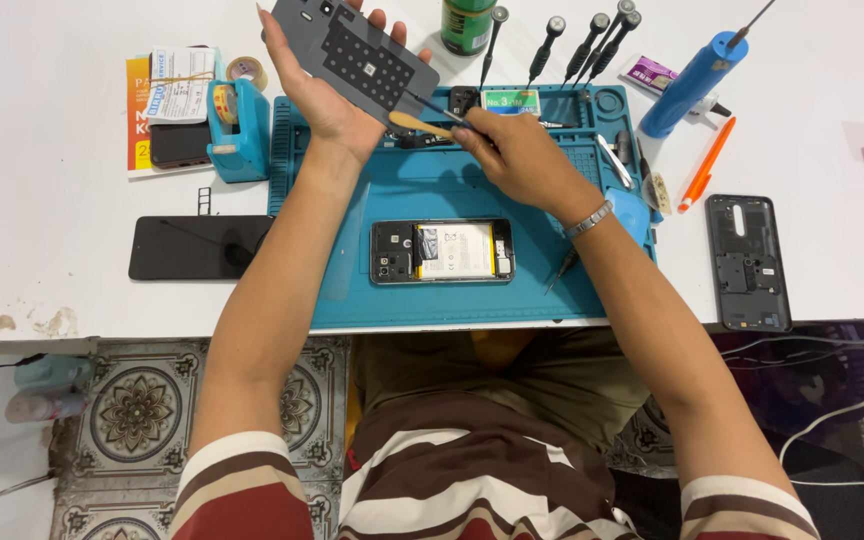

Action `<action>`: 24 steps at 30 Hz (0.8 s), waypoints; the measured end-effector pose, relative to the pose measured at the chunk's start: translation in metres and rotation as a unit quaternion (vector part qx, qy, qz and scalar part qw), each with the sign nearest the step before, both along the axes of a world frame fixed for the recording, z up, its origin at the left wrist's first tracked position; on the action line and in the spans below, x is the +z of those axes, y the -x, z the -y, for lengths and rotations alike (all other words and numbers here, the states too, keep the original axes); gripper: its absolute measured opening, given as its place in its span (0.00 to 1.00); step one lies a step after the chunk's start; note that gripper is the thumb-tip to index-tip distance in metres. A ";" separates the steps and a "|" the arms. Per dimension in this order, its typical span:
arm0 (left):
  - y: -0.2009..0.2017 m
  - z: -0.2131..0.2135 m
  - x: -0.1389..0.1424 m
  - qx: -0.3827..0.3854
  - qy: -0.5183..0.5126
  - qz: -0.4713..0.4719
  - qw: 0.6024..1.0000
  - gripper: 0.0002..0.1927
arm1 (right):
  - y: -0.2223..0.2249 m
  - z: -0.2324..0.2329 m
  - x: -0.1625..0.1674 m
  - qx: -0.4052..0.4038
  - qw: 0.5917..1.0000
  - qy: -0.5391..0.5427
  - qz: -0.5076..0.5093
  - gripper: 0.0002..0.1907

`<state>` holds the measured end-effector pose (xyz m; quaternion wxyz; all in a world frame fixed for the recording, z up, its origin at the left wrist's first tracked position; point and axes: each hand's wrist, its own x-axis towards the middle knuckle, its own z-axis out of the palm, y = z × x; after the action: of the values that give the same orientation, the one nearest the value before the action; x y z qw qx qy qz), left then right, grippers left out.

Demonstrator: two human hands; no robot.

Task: The person works on a disassembled smartphone, using a plastic pry tool to separate the battery and a brush to clean the back cover. They then place a clear protective film over the back cover.

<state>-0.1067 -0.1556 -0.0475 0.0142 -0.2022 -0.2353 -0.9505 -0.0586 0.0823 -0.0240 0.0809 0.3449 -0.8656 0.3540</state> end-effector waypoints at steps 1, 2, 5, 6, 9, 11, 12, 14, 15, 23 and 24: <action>0.000 -0.001 -0.001 0.001 0.004 0.007 1.000 0.45 | 0.001 -0.001 0.000 0.001 1.000 -0.006 0.001 0.14; 0.000 -0.001 -0.001 -0.005 0.010 0.001 1.000 0.46 | 0.003 -0.002 0.000 -0.019 1.000 0.007 -0.004 0.14; 0.001 -0.005 0.000 0.004 0.014 0.004 1.000 0.48 | 0.007 -0.008 0.001 -0.080 0.996 0.031 -0.027 0.13; 0.000 -0.006 0.001 0.027 0.007 0.018 0.999 0.48 | 0.008 -0.009 0.000 -0.097 0.994 0.032 -0.038 0.13; -0.001 -0.006 0.002 0.010 0.015 0.010 1.000 0.48 | 0.008 -0.006 -0.005 -0.085 0.995 0.036 -0.039 0.13; -0.003 -0.005 0.002 0.001 0.028 0.010 1.000 0.48 | 0.006 -0.003 -0.009 -0.031 0.999 0.027 -0.033 0.13; -0.004 -0.005 0.002 0.012 0.033 0.019 0.999 0.48 | 0.005 -0.001 -0.011 0.007 0.999 0.017 -0.034 0.14; -0.003 -0.006 0.002 0.038 0.036 0.027 0.998 0.51 | 0.006 0.000 -0.012 0.041 0.999 0.007 -0.035 0.14; -0.002 -0.007 0.002 0.053 0.035 0.027 0.998 0.53 | 0.006 -0.001 -0.011 0.037 0.999 0.006 -0.034 0.14; -0.001 -0.012 -0.003 -0.005 -0.022 0.002 1.000 0.59 | 0.003 -0.003 -0.002 -0.109 0.994 -0.004 -0.031 0.16; -0.001 -0.014 -0.004 -0.006 -0.025 0.005 1.000 0.60 | 0.001 0.001 -0.003 -0.107 0.994 -0.017 -0.005 0.15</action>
<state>-0.1053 -0.1421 -0.0513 0.0129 -0.1988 -0.2102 -0.9572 -0.0594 0.0816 -0.0267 0.1162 0.2536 -0.9029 0.3270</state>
